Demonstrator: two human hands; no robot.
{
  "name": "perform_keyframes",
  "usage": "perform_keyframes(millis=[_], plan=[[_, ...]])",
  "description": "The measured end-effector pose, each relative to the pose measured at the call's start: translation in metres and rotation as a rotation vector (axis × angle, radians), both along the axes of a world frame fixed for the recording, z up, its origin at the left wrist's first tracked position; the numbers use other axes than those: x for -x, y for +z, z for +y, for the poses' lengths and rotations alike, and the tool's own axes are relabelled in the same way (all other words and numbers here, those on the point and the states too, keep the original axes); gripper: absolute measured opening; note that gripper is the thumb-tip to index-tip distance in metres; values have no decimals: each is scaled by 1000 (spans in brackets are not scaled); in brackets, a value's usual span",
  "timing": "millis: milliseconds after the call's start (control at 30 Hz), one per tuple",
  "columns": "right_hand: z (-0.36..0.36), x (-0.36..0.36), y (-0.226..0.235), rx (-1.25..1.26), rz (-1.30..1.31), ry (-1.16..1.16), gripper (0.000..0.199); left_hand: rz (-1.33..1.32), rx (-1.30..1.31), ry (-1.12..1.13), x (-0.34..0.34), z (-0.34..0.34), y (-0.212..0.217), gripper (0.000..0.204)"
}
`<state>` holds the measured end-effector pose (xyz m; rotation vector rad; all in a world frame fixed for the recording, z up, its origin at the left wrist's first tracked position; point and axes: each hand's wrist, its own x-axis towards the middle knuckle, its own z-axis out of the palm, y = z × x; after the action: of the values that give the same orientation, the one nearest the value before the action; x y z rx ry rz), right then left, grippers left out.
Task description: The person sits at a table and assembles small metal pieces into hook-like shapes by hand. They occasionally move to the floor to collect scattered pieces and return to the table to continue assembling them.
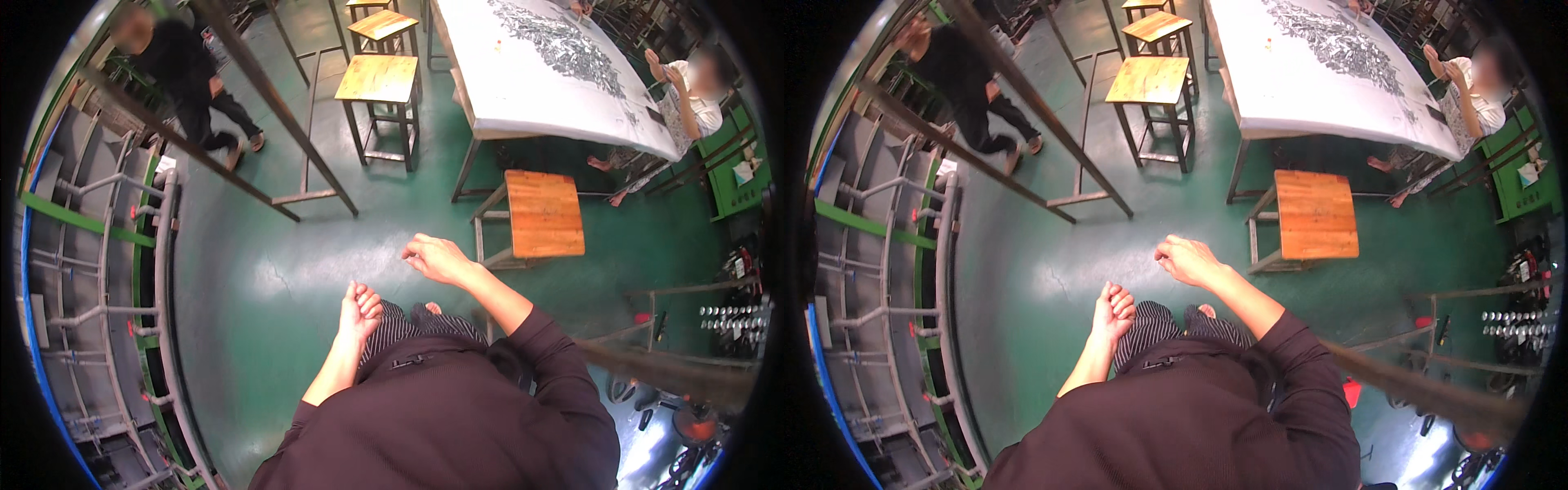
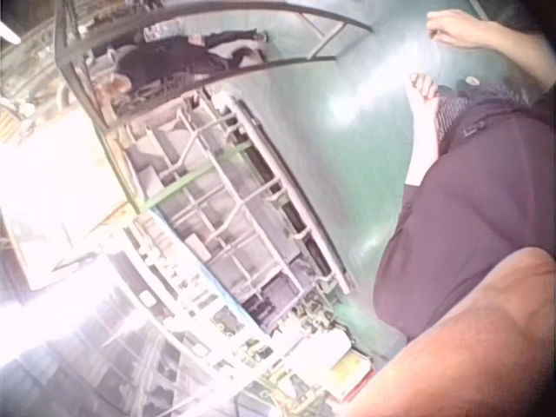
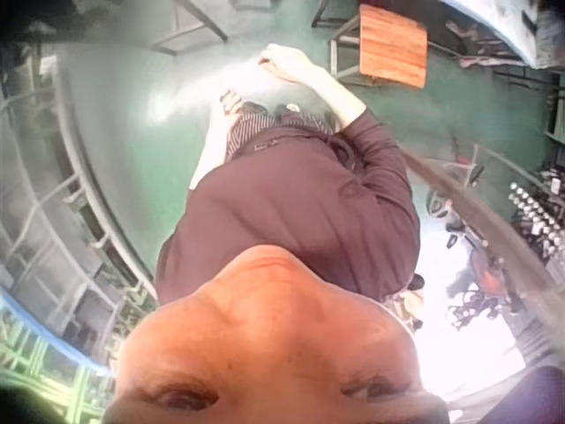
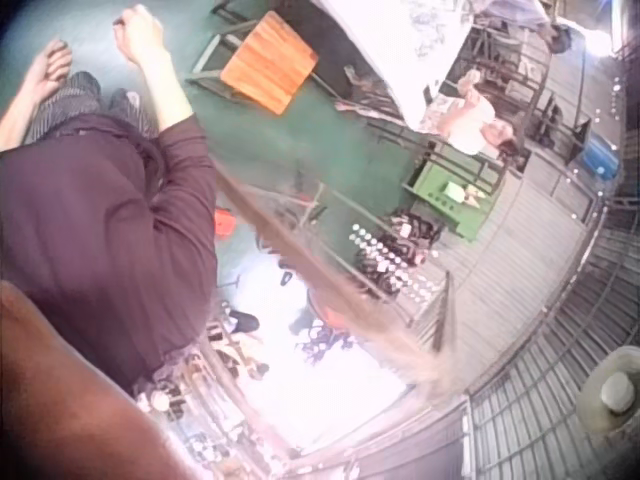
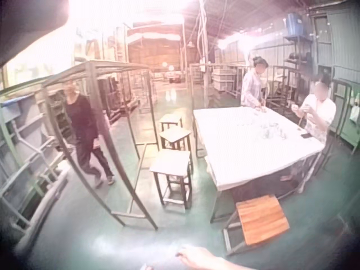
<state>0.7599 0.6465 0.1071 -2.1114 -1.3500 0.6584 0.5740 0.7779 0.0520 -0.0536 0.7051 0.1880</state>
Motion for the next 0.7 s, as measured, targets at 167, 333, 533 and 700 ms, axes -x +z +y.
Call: perform_keyframes(millis=[167, 333, 533, 700], plan=[[49, -119, -10, -32, -2, -99, 16, 71, -38, -91, -137, 87, -22, 45], [69, -225, -26, 1, 82, -448, 17, 95, -259, -445, -314, 146, -26, 45], [61, -296, -21, -94, 247, -824, 17, 7, -441, -919, -510, 159, 0, 41], [28, -343, -46, -176, 264, -1095, 16, 46, -632, -1164, -657, 111, -4, 24]])
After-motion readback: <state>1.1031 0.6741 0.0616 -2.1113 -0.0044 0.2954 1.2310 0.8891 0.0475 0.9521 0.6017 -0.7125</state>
